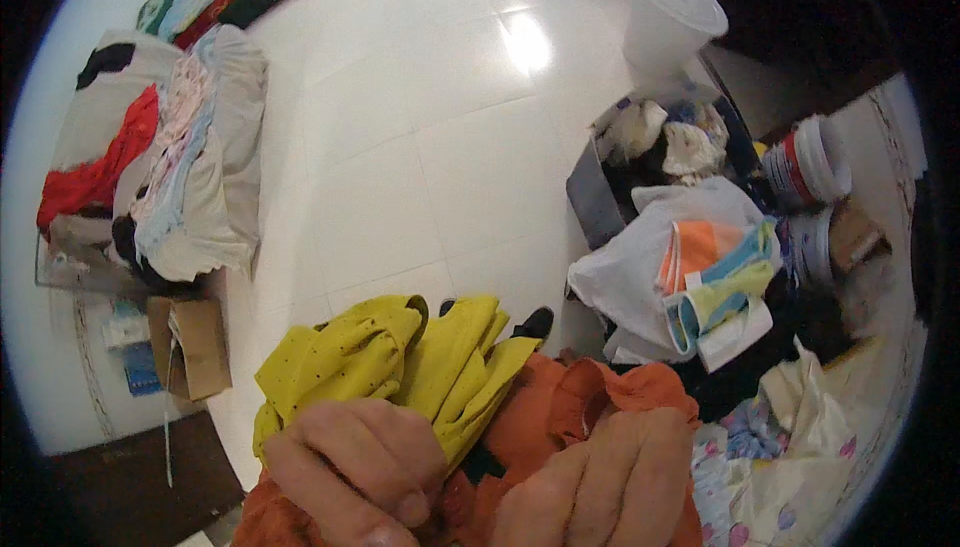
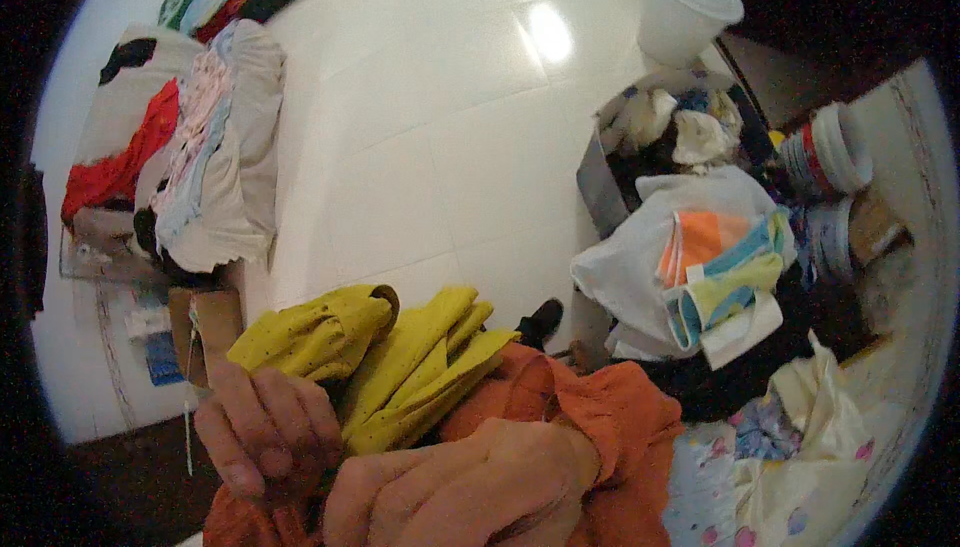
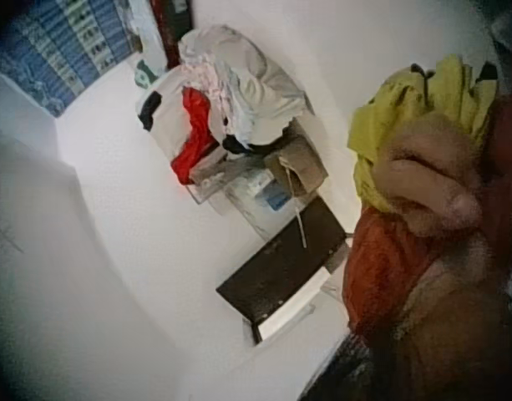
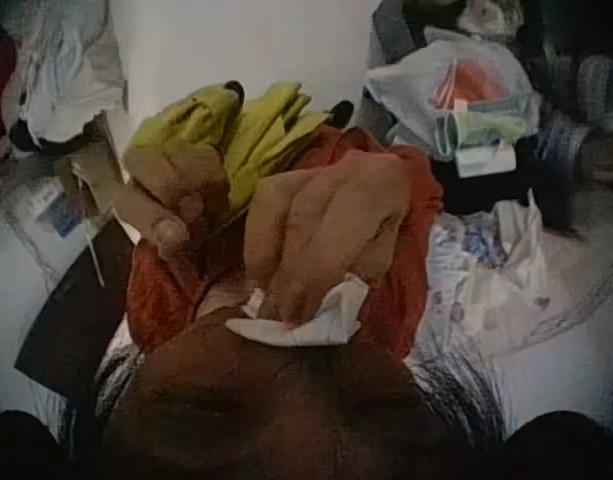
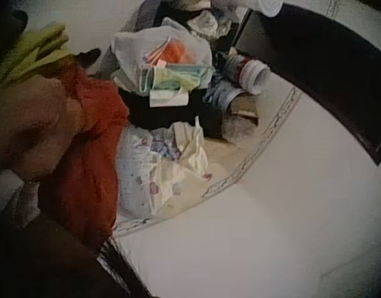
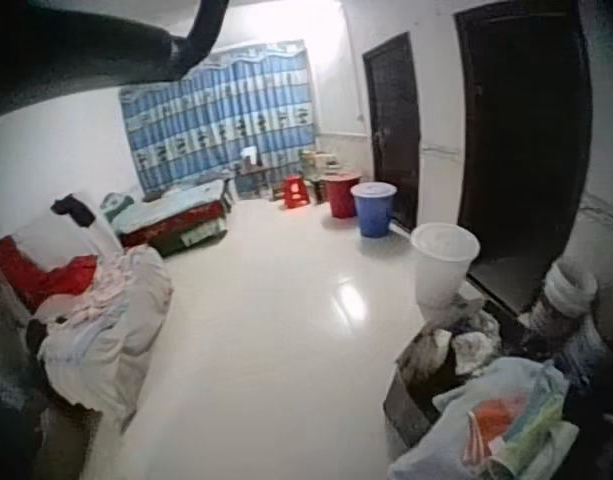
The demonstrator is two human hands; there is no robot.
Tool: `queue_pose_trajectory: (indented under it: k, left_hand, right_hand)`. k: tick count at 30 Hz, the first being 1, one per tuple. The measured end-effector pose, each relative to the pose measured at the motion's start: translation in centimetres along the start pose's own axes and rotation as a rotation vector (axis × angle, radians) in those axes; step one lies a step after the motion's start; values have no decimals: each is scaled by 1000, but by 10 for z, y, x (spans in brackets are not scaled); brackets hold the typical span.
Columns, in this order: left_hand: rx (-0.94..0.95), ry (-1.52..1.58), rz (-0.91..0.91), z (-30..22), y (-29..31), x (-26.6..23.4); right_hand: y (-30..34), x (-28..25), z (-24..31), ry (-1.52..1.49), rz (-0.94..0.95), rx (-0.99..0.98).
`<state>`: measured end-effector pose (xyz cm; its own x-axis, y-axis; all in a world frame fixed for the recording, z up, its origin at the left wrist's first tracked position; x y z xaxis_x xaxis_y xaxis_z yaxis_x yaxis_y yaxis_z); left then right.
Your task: The person folds a yellow garment and a pink floral garment on a bed. They smooth the fabric, align the edges, and fold the items into compact rectangles. The person places the folded yellow garment into a storage bin and continues folding the pink garment.
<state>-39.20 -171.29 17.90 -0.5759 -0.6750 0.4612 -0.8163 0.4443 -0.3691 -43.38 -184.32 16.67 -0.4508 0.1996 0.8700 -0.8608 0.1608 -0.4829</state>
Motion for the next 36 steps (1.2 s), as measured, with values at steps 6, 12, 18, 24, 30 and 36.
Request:
queue_pose_trajectory:
  k: [6, 12, 18, 24, 30, 36]
  left_hand:
    - [184, -83, -330, -10, 26, -25]
    - [258, -87, -377, -49, 48, -73]
    - [298, -200, -378, -105, 70, -134]
    - [344, -245, -478, -147, 107, -193]
    - [350, -350, -642, -185, 145, -233]
    - [512, -355, -850, -204, 187, -254]
  right_hand:
    - [-11, -13, -30, -14, -63, 245]
    - [-21, -1, -101, -113, -37, 346]
    - [-37, 4, -202, -300, 318, 368]
    - [-22, 21, -292, -339, 108, 289]
    - [-18, 33, -369, -630, 168, 440]
    - [-16, 31, -417, -659, 400, 682]
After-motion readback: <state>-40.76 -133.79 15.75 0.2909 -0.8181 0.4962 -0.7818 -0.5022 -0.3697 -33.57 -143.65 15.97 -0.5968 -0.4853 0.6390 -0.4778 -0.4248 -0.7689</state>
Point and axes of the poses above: each hand's wrist, its own y-axis away from the middle knuckle, its own x-axis out of the palm, z = x × y, the point moved 3 cm from there along -y, towards the middle knuckle, and after that the axes turned 9 degrees about -z, right-handed, at the moved point
